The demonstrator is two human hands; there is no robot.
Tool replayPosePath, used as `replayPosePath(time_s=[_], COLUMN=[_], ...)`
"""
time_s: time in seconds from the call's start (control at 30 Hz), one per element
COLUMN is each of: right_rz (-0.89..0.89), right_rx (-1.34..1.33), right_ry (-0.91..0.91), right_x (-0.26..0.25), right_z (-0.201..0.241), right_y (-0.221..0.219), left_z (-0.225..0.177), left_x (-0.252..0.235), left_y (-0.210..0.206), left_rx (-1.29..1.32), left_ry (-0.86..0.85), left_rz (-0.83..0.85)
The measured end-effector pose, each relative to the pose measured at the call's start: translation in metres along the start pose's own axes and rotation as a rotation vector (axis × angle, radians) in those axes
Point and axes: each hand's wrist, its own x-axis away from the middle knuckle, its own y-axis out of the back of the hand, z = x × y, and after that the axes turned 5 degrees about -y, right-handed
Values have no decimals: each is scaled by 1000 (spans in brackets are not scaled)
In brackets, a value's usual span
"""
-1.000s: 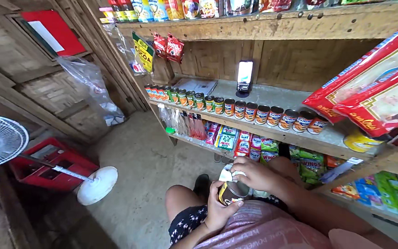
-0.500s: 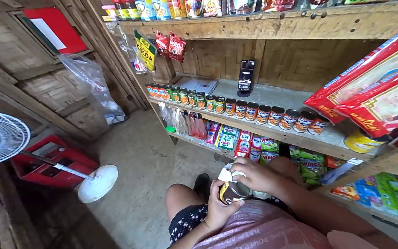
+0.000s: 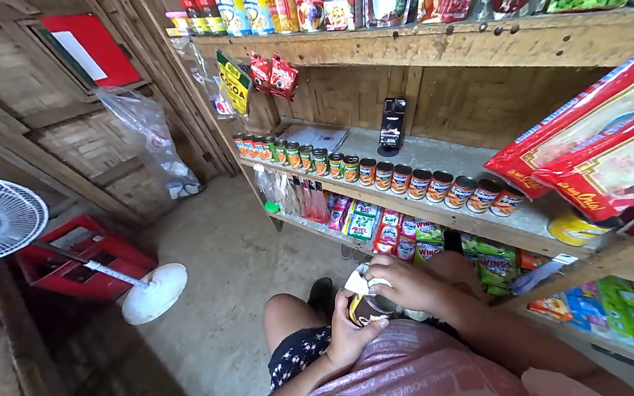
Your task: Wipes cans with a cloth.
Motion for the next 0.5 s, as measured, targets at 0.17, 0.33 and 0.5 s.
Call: replayPosePath(time_s=[0.17,0.33,0.5], right_rz=[89,183,72], right_rx=[84,15,-18], right_ry=[-90,129,32], right_x=[1,11,2], right_z=[-14,-18,-3], right_y=[7,16,4], left_z=[1,0,0], left_x=[0,-1,-3], left_y=[6,6,1], left_rx=[-17,22,69], left_ry=[-14,5,27], left_rz=[-38,0,20])
